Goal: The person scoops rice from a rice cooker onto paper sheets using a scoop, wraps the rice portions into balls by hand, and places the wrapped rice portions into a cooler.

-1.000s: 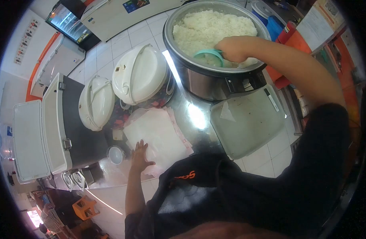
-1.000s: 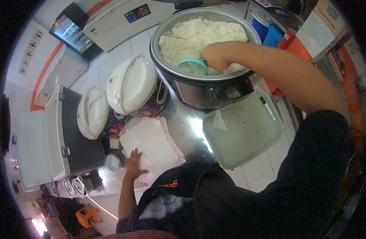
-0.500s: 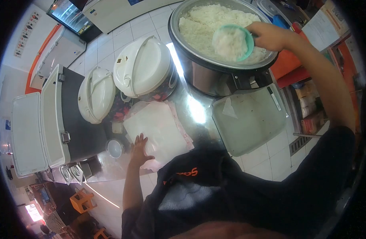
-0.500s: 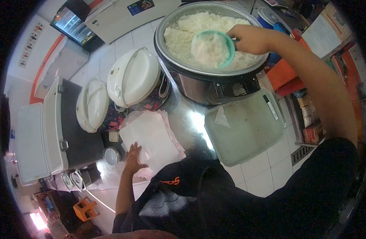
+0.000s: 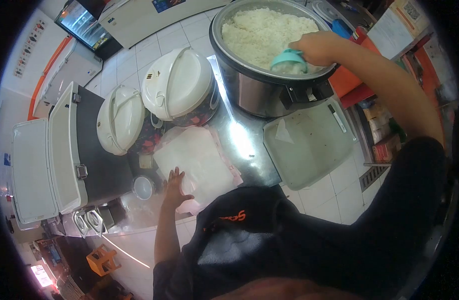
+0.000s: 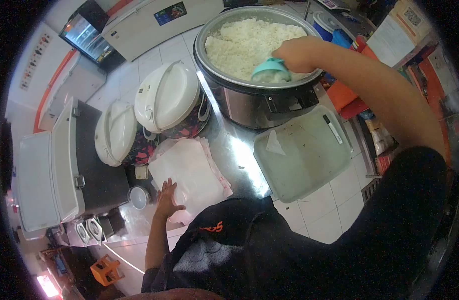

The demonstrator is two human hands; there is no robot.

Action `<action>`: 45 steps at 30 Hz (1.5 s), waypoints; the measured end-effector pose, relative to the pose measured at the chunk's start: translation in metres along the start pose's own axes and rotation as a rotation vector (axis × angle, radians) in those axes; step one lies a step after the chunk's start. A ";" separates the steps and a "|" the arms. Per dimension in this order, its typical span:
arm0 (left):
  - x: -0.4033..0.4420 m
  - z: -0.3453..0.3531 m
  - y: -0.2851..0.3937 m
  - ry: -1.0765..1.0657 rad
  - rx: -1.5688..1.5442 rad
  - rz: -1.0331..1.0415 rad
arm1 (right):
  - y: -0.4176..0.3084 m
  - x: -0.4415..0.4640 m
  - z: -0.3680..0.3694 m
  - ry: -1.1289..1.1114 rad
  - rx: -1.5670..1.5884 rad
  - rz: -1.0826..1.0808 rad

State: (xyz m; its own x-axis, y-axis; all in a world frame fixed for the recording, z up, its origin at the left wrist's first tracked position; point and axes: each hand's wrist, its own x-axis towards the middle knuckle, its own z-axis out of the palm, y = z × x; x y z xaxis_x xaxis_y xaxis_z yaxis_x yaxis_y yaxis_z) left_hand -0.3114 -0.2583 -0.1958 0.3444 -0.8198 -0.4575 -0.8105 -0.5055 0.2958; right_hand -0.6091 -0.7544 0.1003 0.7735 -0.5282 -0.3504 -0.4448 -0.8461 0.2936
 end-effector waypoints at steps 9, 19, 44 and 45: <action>-0.001 -0.002 -0.002 -0.015 0.046 0.024 | 0.002 0.015 0.023 0.011 0.405 -0.169; -0.003 -0.002 -0.012 -0.009 0.022 0.056 | -0.016 -0.033 -0.009 0.076 1.524 0.227; -0.006 0.021 -0.044 0.287 -0.210 0.155 | -0.478 0.055 0.150 0.395 0.780 -0.291; -0.006 0.023 -0.044 0.283 -0.216 0.152 | -0.485 0.066 0.145 0.359 0.762 -0.230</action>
State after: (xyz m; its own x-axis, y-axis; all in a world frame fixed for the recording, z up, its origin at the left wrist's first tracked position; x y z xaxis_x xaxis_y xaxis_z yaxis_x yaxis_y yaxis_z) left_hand -0.2881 -0.2249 -0.2253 0.3697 -0.9162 -0.1545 -0.7543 -0.3930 0.5259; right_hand -0.4078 -0.3892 -0.1945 0.9198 -0.3923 0.0115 -0.3414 -0.8142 -0.4696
